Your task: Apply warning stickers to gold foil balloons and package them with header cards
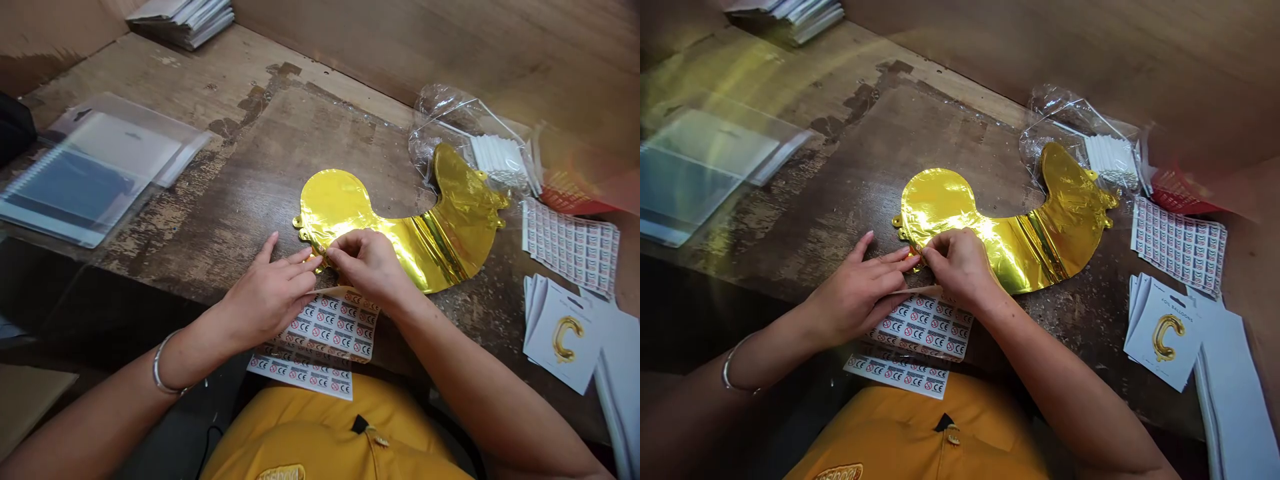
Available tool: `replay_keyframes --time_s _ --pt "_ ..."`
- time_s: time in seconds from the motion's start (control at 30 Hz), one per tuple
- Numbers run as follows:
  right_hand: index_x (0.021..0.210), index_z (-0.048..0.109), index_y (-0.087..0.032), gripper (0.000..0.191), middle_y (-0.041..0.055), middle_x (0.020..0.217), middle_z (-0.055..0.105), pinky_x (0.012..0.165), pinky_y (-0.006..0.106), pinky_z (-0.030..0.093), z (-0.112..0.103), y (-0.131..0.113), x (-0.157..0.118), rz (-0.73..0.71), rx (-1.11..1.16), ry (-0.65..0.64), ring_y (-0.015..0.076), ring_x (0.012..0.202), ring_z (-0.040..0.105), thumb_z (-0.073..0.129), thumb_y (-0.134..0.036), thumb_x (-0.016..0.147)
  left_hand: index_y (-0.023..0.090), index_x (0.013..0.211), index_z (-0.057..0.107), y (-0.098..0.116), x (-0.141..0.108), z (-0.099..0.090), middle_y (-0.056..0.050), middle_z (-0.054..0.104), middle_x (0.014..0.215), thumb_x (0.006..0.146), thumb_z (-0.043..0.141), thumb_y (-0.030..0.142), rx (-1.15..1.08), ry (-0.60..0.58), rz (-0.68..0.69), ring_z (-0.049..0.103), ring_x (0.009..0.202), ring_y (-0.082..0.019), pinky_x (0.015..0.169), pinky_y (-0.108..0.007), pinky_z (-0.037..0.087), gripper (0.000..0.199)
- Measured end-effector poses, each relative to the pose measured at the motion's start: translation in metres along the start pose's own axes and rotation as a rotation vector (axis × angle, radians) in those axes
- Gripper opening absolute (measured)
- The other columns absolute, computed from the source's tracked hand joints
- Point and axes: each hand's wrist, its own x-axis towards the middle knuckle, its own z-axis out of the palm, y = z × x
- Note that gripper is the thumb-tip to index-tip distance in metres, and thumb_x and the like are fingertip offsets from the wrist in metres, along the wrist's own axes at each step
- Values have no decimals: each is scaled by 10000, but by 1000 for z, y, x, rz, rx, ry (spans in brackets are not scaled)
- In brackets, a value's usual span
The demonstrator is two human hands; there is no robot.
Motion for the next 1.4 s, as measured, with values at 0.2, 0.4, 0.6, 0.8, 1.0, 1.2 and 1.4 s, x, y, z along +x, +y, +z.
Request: replay_keyframes --time_s 0.2,0.4,0.6,0.8,1.0,1.2,1.4 --pt "620 663 -157 188 7 576 627 524 246 355 0 -5 3 9 -124 15 99 520 510 591 -217 783 175 906 596 0 1 -1 -102 633 1307 942 498 203 5 6 8 521 1295 -264 1155 -634 103 108" --pt "621 650 -173 172 13 624 653 578 263 365 1 -11 0 -10 -258 42 117 569 530 626 -215 786 180 904 588 0 1 0 -87 630 1314 939 495 190 15 13 12 525 1291 -265 1153 -641 105 100" --pt "913 604 -170 298 68 815 650 599 292 340 4 -4 4 -19 -511 199 183 684 535 665 -441 806 186 1024 610 0 0 1 -81 657 1276 932 493 184 17 17 3 544 1273 -255 1158 -634 90 149" --pt "1058 595 -140 224 145 985 637 724 346 404 -5 -3 -9 -192 -569 312 242 864 567 418 -218 945 200 1216 564 -4 2 -2 -88 663 1267 925 512 206 4 -6 -38 567 1248 -253 1151 -641 124 296" --pt "998 623 -139 247 99 909 677 781 351 437 -3 -12 -69 -566 -602 -87 224 837 554 615 -349 869 247 1093 622 -8 -3 -9 -69 687 1223 893 510 205 -72 -54 -13 561 1255 -268 1124 -634 250 232" --pt "876 575 -171 98 78 895 641 706 294 421 -14 -2 -81 -506 -518 -9 186 783 533 480 -194 887 326 1053 638 -9 -2 -15 -18 670 1259 874 563 333 -183 108 68 639 1147 -292 1018 -481 501 195" --pt "948 605 -184 130 4 784 650 605 230 392 -39 6 -95 -188 -3 -80 138 678 561 604 -253 838 260 909 662 35 23 -25 -37 711 1176 884 595 374 -382 30 -91 711 974 -241 842 -323 593 135"
